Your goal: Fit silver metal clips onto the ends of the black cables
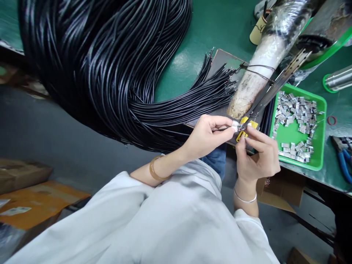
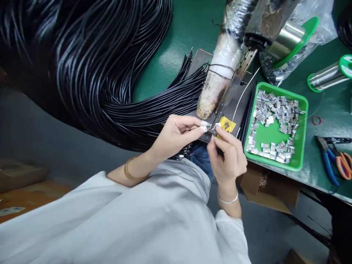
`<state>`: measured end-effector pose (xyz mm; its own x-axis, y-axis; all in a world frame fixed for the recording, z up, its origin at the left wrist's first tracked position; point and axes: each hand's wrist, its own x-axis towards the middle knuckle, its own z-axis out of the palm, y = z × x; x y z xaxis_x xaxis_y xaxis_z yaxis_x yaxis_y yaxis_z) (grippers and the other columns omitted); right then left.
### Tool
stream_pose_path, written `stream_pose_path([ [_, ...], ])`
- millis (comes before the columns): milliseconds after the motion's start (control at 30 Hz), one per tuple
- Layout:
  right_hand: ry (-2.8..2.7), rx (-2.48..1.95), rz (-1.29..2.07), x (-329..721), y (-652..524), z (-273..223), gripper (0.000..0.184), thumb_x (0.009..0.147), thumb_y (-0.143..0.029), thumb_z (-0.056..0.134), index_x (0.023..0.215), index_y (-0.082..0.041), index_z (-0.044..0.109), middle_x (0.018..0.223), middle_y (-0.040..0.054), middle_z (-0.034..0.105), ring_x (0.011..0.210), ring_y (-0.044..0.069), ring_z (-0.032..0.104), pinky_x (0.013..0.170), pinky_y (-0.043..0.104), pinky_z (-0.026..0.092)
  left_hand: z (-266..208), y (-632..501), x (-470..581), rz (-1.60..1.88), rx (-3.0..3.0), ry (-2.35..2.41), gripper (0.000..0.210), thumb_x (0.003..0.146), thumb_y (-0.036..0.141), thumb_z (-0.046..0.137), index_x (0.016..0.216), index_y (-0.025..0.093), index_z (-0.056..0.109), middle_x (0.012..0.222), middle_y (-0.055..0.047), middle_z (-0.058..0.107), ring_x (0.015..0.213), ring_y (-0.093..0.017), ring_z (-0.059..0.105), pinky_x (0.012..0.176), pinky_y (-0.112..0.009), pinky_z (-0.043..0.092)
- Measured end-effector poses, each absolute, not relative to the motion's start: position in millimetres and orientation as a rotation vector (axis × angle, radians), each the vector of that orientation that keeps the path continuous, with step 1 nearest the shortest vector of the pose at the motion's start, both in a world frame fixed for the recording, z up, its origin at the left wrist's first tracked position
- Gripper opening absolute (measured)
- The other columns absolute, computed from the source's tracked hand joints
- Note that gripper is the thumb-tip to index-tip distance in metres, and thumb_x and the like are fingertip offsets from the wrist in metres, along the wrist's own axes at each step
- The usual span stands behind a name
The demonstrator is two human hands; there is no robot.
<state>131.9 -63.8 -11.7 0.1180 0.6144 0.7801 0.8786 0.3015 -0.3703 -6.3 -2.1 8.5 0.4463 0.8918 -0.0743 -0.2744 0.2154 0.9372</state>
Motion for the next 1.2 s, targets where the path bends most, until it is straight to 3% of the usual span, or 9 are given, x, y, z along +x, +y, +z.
stream_pose_path([
  [100,-1.611,-1.394,-0.413,132,-64,-12,0.018,0.079,-0.012,0.075,0.087,-0.022,0.062,0.102,0.0013,0.078,0.089,0.016,0.076,0.079,0.028,0.063,8,-1,-7,0.927,1.042,0.705,0.013,0.079,0.021,0.066,0.075,0.010,0.072,0.068,0.000,0.063,0.062,-0.006,0.052,0.060,-0.018,0.045],
  [333,-1.658,-1.326,-0.296,138,-72,-14,0.023,0.078,-0.009,0.074,0.093,-0.022,0.062,0.102,0.0002,0.078,0.085,0.015,0.077,0.072,0.024,0.063,9,2,-10,0.786,1.045,0.758,0.012,0.075,0.020,0.067,0.074,0.009,0.069,0.052,0.007,0.040,0.049,-0.003,0.028,0.047,-0.019,0.020],
  [467,-1.456,-1.363,-0.036,143,-83,-5,0.031,0.083,-0.011,0.069,0.112,-0.022,0.064,0.104,0.0030,0.077,0.087,0.020,0.077,0.072,0.032,0.066,12,1,-11,0.758,1.045,0.769,0.012,0.074,0.021,0.066,0.071,0.010,0.066,0.052,0.007,0.036,0.049,-0.003,0.026,0.048,-0.020,0.018],
  [567,-1.435,-1.515,0.108,146,-91,3,0.039,0.080,-0.014,0.075,0.117,-0.022,0.066,0.095,0.0013,0.077,0.084,0.019,0.077,0.083,0.038,0.066,11,1,-12,0.760,1.064,0.750,0.011,0.075,0.020,0.065,0.070,0.010,0.065,0.053,0.007,0.035,0.050,-0.003,0.025,0.048,-0.021,0.017],
  [667,-1.484,-1.585,0.070,145,-95,9,0.024,0.076,-0.013,0.079,0.098,-0.022,0.073,0.084,-0.0022,0.077,0.078,0.016,0.074,0.098,0.044,0.062,10,0,-12,0.775,1.088,0.727,0.011,0.076,0.020,0.063,0.070,0.010,0.064,0.054,0.007,0.036,0.051,-0.003,0.026,0.048,-0.020,0.019],
  [833,-1.410,-1.505,-0.063,140,-87,11,0.011,0.080,-0.012,0.073,0.086,-0.021,0.071,0.076,-0.0033,0.073,0.069,0.012,0.069,0.088,0.040,0.065,11,0,-12,0.797,1.114,0.748,0.013,0.077,0.021,0.063,0.071,0.010,0.065,0.054,0.007,0.035,0.051,-0.004,0.026,0.048,-0.020,0.019],
  [1000,-1.519,-1.510,-0.117,138,-78,7,0.008,0.083,-0.013,0.070,0.084,-0.021,0.068,0.071,-0.0057,0.067,0.060,0.007,0.058,0.088,0.036,0.064,12,1,-9,0.846,1.121,0.724,0.011,0.077,0.018,0.063,0.071,0.009,0.067,0.053,0.007,0.040,0.050,-0.003,0.028,0.048,-0.019,0.023],
  [1200,-1.538,-1.480,-0.152,137,-73,8,0.010,0.081,-0.011,0.071,0.083,-0.020,0.067,0.069,-0.0065,0.065,0.062,0.007,0.059,0.086,0.033,0.064,6,2,-6,0.935,1.130,0.690,0.011,0.079,0.018,0.064,0.074,0.011,0.071,0.057,0.005,0.051,0.050,-0.003,0.036,0.051,-0.017,0.033],
])
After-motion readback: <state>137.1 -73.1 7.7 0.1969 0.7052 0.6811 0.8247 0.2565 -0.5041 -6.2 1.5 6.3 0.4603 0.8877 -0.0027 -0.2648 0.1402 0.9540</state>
